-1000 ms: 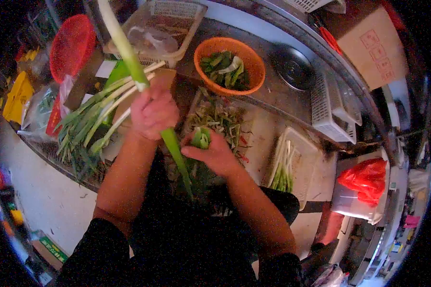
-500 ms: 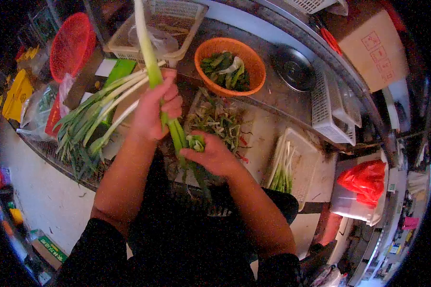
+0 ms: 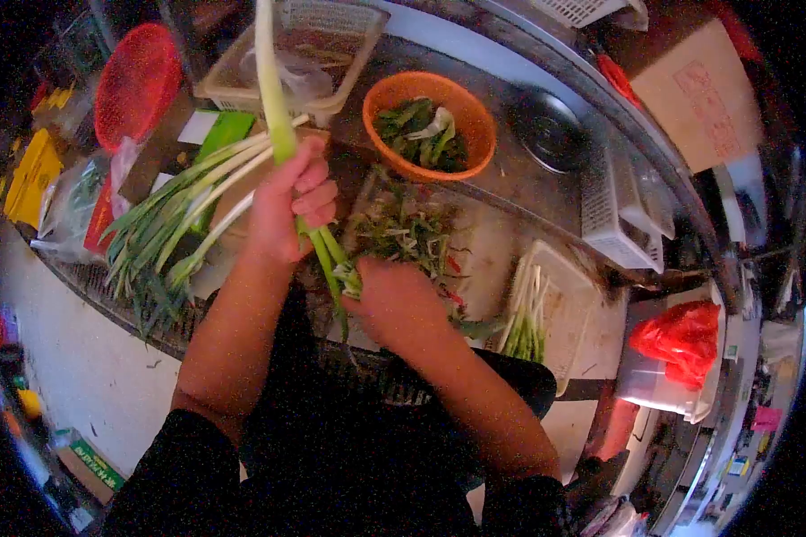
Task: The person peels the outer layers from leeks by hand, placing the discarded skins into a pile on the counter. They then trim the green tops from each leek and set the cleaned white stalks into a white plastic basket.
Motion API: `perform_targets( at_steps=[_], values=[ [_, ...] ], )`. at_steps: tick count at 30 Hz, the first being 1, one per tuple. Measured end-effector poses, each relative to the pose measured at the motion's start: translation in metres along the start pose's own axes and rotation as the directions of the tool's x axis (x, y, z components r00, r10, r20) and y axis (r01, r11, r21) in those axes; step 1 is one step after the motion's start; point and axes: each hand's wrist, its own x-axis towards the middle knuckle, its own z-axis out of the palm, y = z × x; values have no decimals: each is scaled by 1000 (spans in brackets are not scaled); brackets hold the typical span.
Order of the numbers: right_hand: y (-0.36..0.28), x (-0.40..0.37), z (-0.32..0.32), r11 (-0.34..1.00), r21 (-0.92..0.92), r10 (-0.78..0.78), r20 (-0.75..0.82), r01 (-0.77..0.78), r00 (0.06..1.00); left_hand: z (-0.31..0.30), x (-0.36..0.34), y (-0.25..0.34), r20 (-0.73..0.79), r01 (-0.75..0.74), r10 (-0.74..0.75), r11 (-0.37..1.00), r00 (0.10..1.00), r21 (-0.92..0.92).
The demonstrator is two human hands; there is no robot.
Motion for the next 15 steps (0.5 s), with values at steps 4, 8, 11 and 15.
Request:
perform_targets(
  at_steps=[4, 8, 11, 15],
  values=[
    [4, 3, 12, 995, -104, -14, -116, 2, 993, 2, 2, 2, -28, -52, 53, 998, 998, 38],
    [7, -1, 21, 988, -90, -138, -168, 124, 976, -15, 12, 13, -2, -19, 19, 997, 1000, -72],
    [11, -31, 34, 878, -170, -474, -175, 448, 863, -45, 35, 48, -58, -103, 88, 936, 994, -337],
    [36, -60, 70, 938, 65, -304, -317, 341, 898, -58, 31, 57, -27, -124, 121, 964, 992, -234]
  ],
)
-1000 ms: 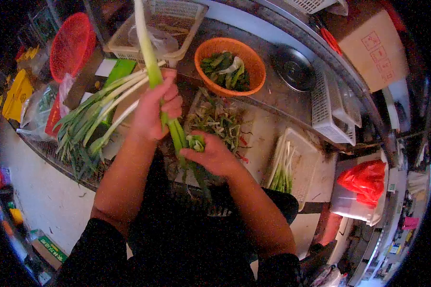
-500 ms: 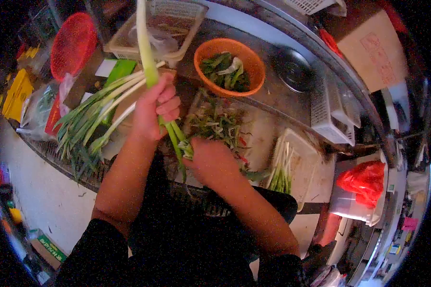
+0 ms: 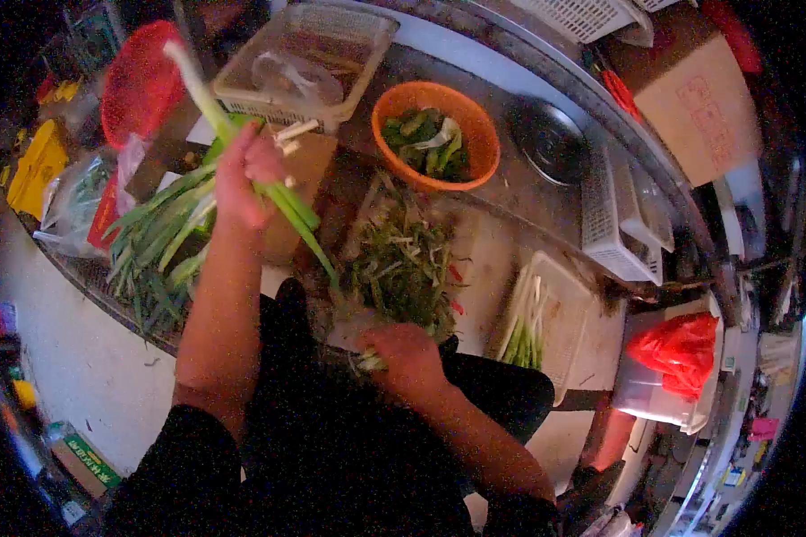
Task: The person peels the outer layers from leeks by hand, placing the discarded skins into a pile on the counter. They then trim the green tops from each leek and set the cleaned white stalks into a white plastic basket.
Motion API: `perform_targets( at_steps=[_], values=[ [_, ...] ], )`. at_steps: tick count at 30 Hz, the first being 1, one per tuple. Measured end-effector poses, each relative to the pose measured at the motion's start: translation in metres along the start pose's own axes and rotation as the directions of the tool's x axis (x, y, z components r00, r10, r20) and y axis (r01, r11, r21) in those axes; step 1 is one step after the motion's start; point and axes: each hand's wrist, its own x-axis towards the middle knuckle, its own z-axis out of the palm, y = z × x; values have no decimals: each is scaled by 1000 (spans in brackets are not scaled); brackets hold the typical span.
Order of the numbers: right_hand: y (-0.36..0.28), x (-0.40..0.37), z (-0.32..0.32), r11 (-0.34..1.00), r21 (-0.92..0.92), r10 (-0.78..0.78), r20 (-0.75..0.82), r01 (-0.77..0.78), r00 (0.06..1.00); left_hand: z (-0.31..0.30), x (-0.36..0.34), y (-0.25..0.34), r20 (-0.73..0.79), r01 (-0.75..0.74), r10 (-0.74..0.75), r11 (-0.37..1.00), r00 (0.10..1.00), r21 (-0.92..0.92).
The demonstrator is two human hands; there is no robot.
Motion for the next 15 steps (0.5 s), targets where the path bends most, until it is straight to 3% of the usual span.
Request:
perform_targets(
  at_steps=[1, 2, 3, 4, 7, 9, 11, 15],
  values=[
    [3, -6, 1, 985, 38, 172, -104, -169, 980, 6, -9, -10, 9, -6, 6, 1000, 1000, 8],
    [4, -8, -4, 987, 40, 157, -118, -153, 980, 14, -16, -23, -15, -44, 47, 988, 999, 148],
    [7, -6, -10, 945, 120, 321, -161, -305, 933, 23, -21, -31, -23, -87, 98, 953, 995, 290],
    [9, -3, -17, 873, 209, 478, -188, -441, 858, 30, -28, -37, 2, -57, 60, 939, 998, 340],
    [12, 2, -32, 821, 317, 548, -208, -474, 810, 29, -38, -52, 63, 29, -74, 844, 995, 536],
    [18, 5, -38, 883, 226, 465, -294, -412, 835, 26, -41, -65, 108, 31, -112, 822, 988, 568],
    [3, 12, -50, 871, 298, 465, -244, -390, 851, 29, -46, -78, 145, 40, -157, 802, 977, 596],
    [-2, 14, -60, 872, 312, 467, -306, -376, 830, 31, -50, -100, 101, 68, -228, 632, 968, 772]
  ],
)
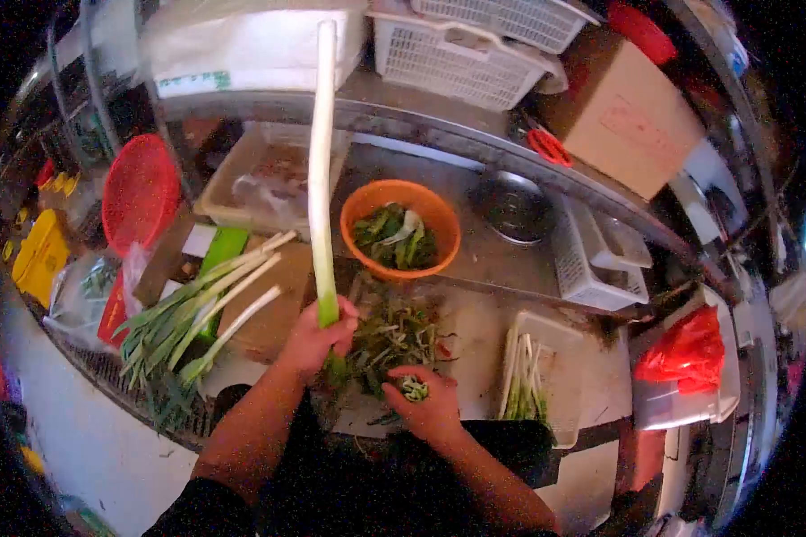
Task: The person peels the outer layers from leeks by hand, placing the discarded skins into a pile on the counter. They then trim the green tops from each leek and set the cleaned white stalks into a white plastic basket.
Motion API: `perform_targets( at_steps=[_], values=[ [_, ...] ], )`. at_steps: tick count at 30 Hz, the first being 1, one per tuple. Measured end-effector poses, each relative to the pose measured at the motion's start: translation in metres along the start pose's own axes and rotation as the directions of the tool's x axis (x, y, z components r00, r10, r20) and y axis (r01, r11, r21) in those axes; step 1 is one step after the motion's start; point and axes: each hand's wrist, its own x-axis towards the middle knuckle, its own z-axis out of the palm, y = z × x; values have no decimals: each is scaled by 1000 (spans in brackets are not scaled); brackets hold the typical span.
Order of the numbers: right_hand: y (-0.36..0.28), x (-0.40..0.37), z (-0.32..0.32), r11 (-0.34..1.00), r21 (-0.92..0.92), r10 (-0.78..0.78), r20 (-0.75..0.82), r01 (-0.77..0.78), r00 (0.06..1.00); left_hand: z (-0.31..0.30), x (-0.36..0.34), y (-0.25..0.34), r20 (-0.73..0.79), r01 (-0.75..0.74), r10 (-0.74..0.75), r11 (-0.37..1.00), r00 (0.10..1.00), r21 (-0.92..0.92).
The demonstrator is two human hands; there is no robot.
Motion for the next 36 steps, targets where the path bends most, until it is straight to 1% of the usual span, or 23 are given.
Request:
perform_targets(
  at_steps=[2, 4, 5, 7, 8, 10, 11, 12, 14, 16, 18, 19, 20, 22, 23, 25, 27, 29, 30, 31, 32, 34, 36],
  values=[
    [-8, 1, -6, 997, -4, 83, 50, -83, 995, 4, 1, -10, 34, 15, -17, 998, 999, 65],
    [-6, 3, -9, 997, 14, 71, 23, -71, 997, 8, 2, -18, -44, 25, -13, 961, 999, 274],
    [-6, 4, -10, 998, 34, 55, 14, -55, 998, 11, 2, -21, -25, 23, -17, 961, 1000, 274],
    [-12, 6, -15, 995, 58, 82, -1, -82, 997, 20, 1, -22, -59, -136, 217, 779, 974, 612],
    [-15, 8, -18, 991, 87, 103, 3, -103, 995, 24, 0, -22, -42, -145, 215, 780, 976, 609],
    [-16, 12, -20, 987, 102, 130, -33, -126, 991, 29, -3, -21, -77, -112, 253, 655, 965, 748],
    [-15, 13, -23, 982, 123, 149, -51, -142, 988, 31, -3, -23, -66, -117, 247, 656, 967, 745],
    [-13, 16, -25, 981, 121, 158, -57, -150, 986, 31, -4, -25, -51, -159, 305, 626, 951, 764],
    [-9, 26, -31, 978, 183, 131, -145, -104, 981, 34, -5, -30, -35, -197, 355, 595, 934, 779],
    [-13, 37, -42, 974, 215, 112, -166, -75, 980, 34, -4, -36, 44, -248, 412, 456, 910, 855],
    [-13, 46, -52, 864, 442, 306, -80, -241, 949, 38, -7, -34, 79, -260, 375, 463, 924, 847],
    [-5, 52, -52, 909, 409, 180, -201, -84, 963, 40, -8, -34, 112, -272, 340, 469, 934, 840],
    [-6, 56, -56, 909, 407, 183, -202, -87, 962, 43, -9, -35, 113, -271, 337, 471, 935, 839],
    [-7, 66, -64, 790, 611, 232, -233, -43, 945, 47, -11, -38, 158, -323, 351, 481, 923, 815],
    [-8, 71, -68, 687, 727, 236, -207, -12, 949, 48, -11, -38, 156, -320, 349, 485, 924, 814],
    [-8, 75, -76, 662, 750, 232, -186, -15, 955, 50, -12, -36, 203, -354, 347, 456, 916, 817],
    [-9, 79, -80, 637, 771, 225, -166, -16, 960, 51, -12, -36, 168, -325, 363, 430, 917, 843],
    [-11, 81, -84, 608, 789, 202, -253, 81, 946, 50, -11, -35, 134, -295, 380, 405, 915, 865],
    [-11, 81, -87, 593, 795, 193, -296, 129, 936, 48, -9, -34, 146, -293, 402, 332, 904, 897],
    [-10, 81, -92, 597, 793, 194, -294, 125, 936, 45, -7, -34, 160, -286, 421, 257, 893, 923],
    [-9, 82, -99, 630, 766, 176, -303, 130, 937, 44, -6, -33, 158, -285, 420, 260, 894, 923],
    [-11, 81, -102, 662, 737, 156, -311, 134, 937, 40, -3, -32, 255, -355, 520, 100, 815, 930],
    [-14, 77, -101, 704, 698, 124, -307, 135, 943, 38, -1, -33, 261, -363, 523, 101, 812, 926]
  ],
)
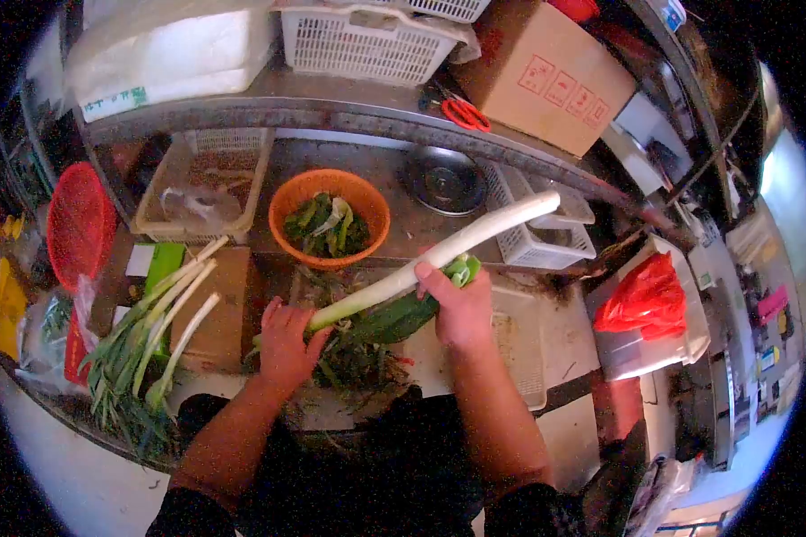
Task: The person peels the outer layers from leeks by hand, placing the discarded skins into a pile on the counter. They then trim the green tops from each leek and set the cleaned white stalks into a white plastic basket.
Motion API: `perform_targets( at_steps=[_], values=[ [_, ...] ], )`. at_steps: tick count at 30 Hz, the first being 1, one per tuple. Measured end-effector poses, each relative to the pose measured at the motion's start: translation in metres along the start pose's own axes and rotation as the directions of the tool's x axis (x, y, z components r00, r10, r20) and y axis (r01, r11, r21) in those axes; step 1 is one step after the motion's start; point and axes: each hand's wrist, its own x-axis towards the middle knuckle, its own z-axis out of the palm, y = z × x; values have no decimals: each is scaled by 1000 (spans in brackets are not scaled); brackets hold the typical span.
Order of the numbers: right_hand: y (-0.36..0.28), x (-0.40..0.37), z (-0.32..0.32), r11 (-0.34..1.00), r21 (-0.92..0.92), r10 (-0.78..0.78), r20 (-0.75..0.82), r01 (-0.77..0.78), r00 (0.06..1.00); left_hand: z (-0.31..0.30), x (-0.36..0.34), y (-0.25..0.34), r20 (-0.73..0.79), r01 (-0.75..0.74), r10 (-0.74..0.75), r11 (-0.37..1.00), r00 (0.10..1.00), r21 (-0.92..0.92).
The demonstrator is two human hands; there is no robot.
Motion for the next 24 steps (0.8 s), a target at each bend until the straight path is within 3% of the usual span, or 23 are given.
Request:
perform_targets(
  at_steps=[7, 10, 11, 13, 14, 17, 24],
  values=[
    [6, -8, 9, 1000, -29, -14, -205, 8, 979, -2, -2, -1, -87, -51, 54, 998, 995, 33],
    [11, -19, 10, 998, -26, 48, -86, -50, 995, -4, -1, 2, -52, 60, -64, 996, 997, -71],
    [13, -24, 10, 991, -121, 58, 48, -52, 997, -4, 1, 3, -54, 64, -68, 995, 996, -70],
    [13, -34, 16, 959, -282, 80, 231, -12, 970, -6, 4, 3, 205, 220, -148, 893, 968, -393],
    [14, -38, 22, 959, -283, 84, 234, -15, 969, -3, 1, 0, 206, 224, -152, 892, 967, -392],
    [18, -42, 34, 940, -321, 95, -69, -112, 993, 5, -2, -7, 144, 162, -118, 922, 983, -352],
    [30, -44, 28, 978, -203, -6, -304, -59, 953, -3, 3, -4, 78, 150, -133, 953, 988, -264]
  ],
)
